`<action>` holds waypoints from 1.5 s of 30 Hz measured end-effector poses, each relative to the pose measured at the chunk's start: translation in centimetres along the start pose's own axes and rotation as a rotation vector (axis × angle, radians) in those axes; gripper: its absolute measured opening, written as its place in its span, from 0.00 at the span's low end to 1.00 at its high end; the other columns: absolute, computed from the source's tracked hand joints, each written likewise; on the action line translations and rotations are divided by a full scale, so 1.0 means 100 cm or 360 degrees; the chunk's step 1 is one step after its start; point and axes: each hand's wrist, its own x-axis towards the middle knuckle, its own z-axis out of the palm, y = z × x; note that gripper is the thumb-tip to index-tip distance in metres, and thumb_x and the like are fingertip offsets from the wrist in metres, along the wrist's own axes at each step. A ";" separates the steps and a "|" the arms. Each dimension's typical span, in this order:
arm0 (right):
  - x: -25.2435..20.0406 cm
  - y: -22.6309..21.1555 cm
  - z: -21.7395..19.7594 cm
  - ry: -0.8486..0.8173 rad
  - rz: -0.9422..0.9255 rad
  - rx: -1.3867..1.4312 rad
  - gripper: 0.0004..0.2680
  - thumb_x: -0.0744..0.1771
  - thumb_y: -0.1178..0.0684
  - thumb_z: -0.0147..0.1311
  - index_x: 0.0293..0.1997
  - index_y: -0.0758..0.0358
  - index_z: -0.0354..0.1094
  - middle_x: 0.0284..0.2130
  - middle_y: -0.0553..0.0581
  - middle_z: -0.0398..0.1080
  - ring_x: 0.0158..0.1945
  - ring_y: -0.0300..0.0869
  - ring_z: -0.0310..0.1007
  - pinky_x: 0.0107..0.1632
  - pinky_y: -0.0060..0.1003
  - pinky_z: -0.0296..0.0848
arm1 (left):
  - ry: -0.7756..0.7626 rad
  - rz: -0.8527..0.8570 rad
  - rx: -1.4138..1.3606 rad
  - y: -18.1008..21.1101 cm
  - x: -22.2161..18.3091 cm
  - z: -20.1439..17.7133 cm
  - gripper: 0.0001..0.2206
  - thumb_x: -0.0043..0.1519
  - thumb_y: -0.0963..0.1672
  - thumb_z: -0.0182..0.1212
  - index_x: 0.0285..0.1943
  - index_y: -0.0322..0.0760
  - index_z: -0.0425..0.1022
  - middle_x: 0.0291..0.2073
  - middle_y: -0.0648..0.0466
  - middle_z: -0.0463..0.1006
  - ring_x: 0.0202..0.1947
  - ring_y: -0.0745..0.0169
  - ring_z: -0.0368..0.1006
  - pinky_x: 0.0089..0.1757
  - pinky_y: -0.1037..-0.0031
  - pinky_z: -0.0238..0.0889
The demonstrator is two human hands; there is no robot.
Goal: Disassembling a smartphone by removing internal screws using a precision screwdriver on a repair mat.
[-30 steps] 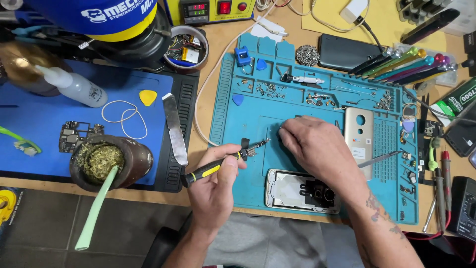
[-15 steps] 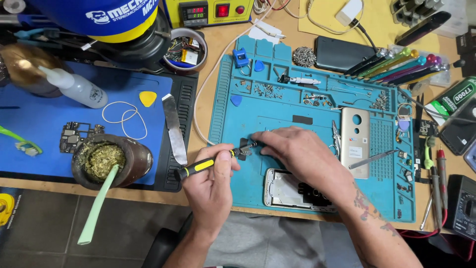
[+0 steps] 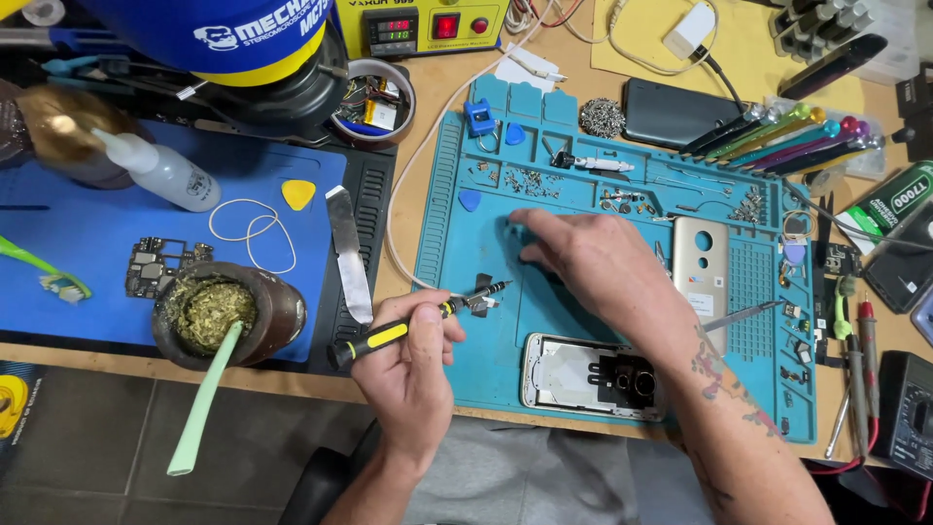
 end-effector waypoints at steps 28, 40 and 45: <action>-0.123 -0.021 -0.042 0.0659 -0.0085 0.0233 0.05 0.75 0.60 0.54 0.56 0.65 0.75 0.48 0.57 0.79 0.46 0.48 0.80 0.45 0.38 0.74 | -0.0176 0.0597 0.0464 0.000 0.001 0.003 0.11 0.76 0.43 0.54 0.48 0.29 0.77 0.35 0.48 0.78 0.36 0.54 0.75 0.42 0.67 0.70; -0.175 -0.049 0.046 0.1027 0.0271 0.0829 0.09 0.71 0.53 0.63 0.55 0.65 0.77 0.46 0.57 0.82 0.47 0.48 0.82 0.53 0.39 0.77 | -0.0445 0.0246 -0.0457 -0.001 -0.035 0.028 0.18 0.78 0.51 0.56 0.45 0.32 0.73 0.24 0.52 0.66 0.25 0.60 0.67 0.29 0.74 0.59; -0.179 -0.042 0.050 0.1147 0.0329 0.1171 0.07 0.70 0.54 0.65 0.46 0.67 0.78 0.36 0.55 0.80 0.36 0.43 0.74 0.44 0.35 0.74 | -0.0815 0.0414 -0.0449 -0.003 -0.042 0.041 0.20 0.79 0.54 0.57 0.45 0.35 0.73 0.22 0.52 0.73 0.26 0.60 0.68 0.35 0.68 0.61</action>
